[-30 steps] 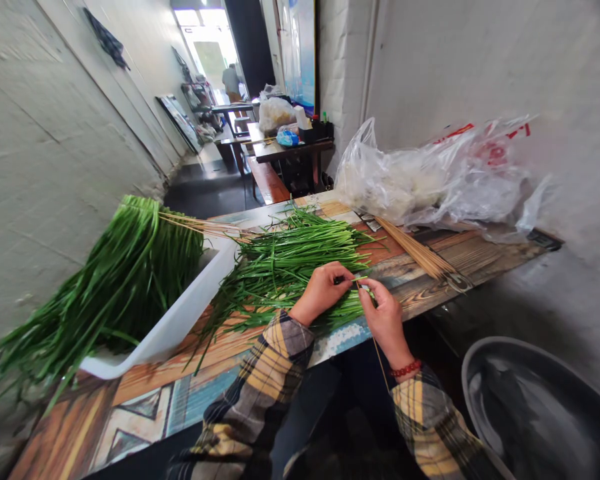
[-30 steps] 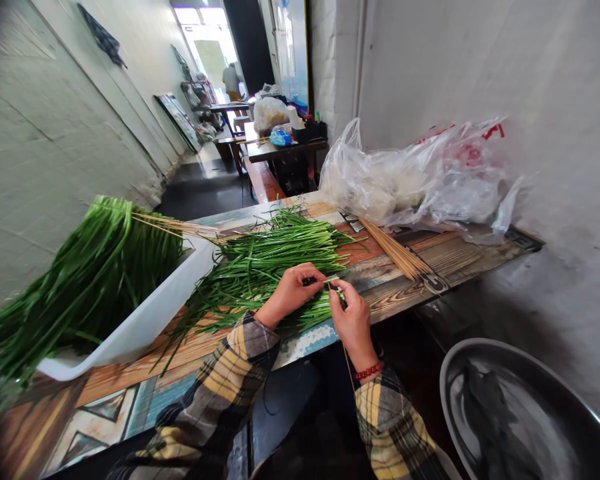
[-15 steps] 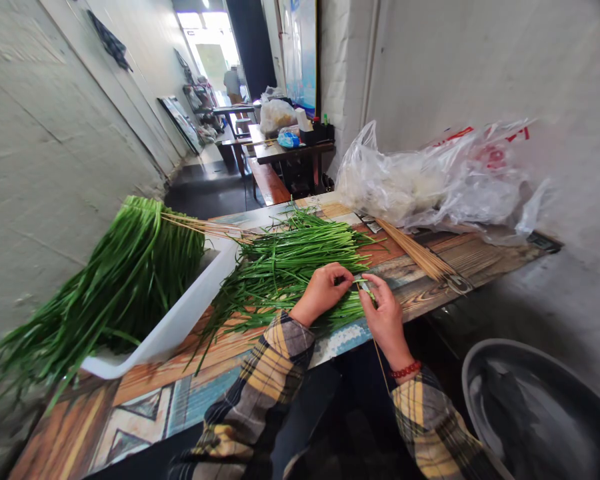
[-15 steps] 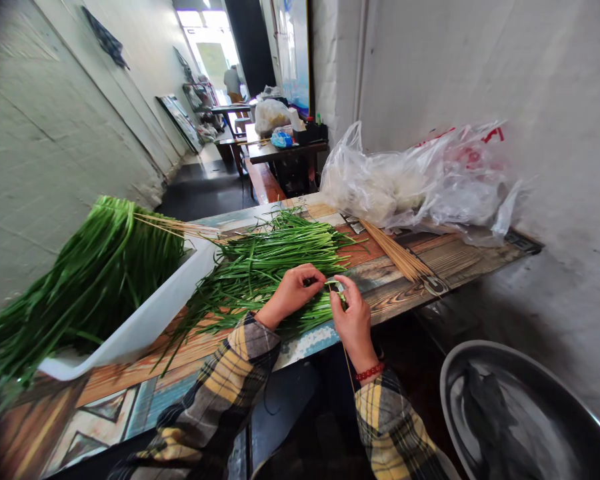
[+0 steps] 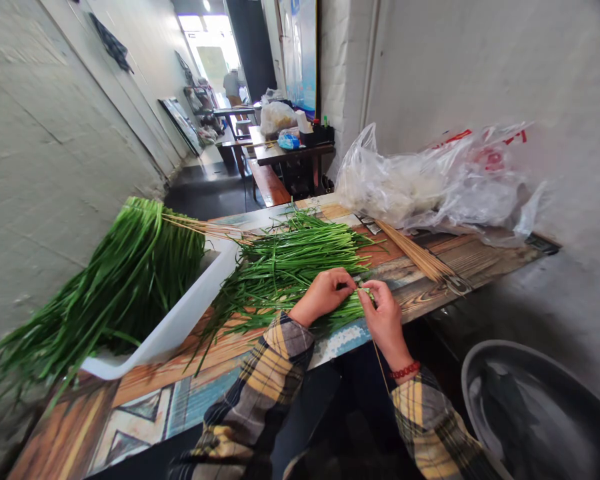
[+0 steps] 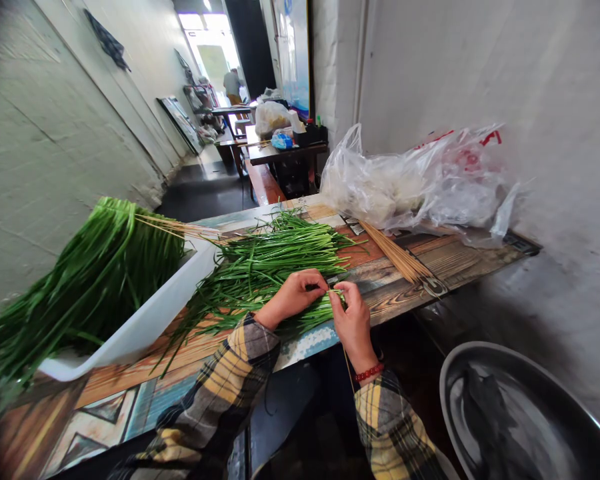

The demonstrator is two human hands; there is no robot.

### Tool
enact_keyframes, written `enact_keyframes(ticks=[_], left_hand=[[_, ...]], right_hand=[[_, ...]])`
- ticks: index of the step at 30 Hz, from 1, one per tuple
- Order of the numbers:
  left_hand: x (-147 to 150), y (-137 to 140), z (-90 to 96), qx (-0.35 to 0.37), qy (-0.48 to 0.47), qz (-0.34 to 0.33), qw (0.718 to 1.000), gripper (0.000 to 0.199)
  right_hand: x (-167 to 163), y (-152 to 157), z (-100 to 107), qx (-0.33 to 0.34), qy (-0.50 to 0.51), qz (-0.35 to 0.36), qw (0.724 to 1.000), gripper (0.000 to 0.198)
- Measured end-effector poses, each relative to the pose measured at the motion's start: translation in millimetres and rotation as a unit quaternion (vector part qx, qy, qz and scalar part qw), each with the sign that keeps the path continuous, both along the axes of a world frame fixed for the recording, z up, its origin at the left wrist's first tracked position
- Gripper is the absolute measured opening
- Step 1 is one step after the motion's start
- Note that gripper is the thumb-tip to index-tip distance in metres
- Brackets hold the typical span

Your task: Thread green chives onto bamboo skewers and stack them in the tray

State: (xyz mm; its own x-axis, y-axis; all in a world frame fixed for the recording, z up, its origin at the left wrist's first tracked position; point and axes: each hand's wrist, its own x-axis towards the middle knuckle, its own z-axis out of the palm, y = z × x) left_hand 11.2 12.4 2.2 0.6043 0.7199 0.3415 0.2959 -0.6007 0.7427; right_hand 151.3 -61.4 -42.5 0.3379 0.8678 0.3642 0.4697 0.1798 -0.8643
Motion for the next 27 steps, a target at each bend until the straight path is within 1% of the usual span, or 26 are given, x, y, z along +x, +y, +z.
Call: enact_keyframes(ticks=[3, 5, 7, 9, 11, 13, 15, 19, 23, 27], left_hand=[[-1.7, -1.3, 3.2, -0.012, 0.013, -0.033, 0.999, 0.014], [-3.7, -0.1, 5.0, -0.016, 0.014, -0.032, 0.999, 0.015], [-5.9, 3.8, 5.1, -0.019, -0.005, 0.015, 1.0, 0.017], [-8.0, 9.9, 3.1, -0.019, -0.039, 0.102, 0.994, 0.018], [-9.3, 16.6, -0.3, -0.005, -0.058, 0.183, 0.981, 0.018], [-9.0, 22.3, -3.9, 0.025, -0.048, 0.217, 0.975, 0.017], [-6.8, 25.9, -6.4, 0.053, -0.022, 0.206, 0.977, 0.018], [2.9, 30.2, -3.6, 0.106, 0.055, 0.146, 0.982, 0.022], [16.2, 36.6, 5.6, 0.171, 0.168, 0.12, 0.963, 0.019], [28.1, 43.1, 8.1, 0.192, 0.253, 0.115, 0.941, 0.016]], right_hand=[[0.1, 0.2, -0.6, 0.002, -0.002, -0.003, 1.0, 0.025], [0.0, 0.1, -0.5, -0.002, -0.004, -0.003, 1.0, 0.026], [-0.1, 0.0, -0.3, -0.004, 0.002, -0.001, 1.0, 0.028], [-0.3, 0.1, -0.3, -0.006, 0.006, 0.0, 1.0, 0.03], [-0.5, 0.3, -0.6, -0.011, 0.003, -0.002, 1.0, 0.031], [-0.5, 0.6, -1.3, -0.013, 0.0, -0.002, 1.0, 0.031], [-0.5, 0.7, -2.1, -0.008, 0.003, 0.001, 1.0, 0.031], [-0.8, 0.0, -1.6, -0.004, 0.008, -0.001, 1.0, 0.031], [-1.7, -1.3, 1.7, -0.004, 0.014, -0.013, 1.0, 0.031], [-2.2, -1.3, 4.3, -0.012, 0.018, -0.007, 1.0, 0.03]])
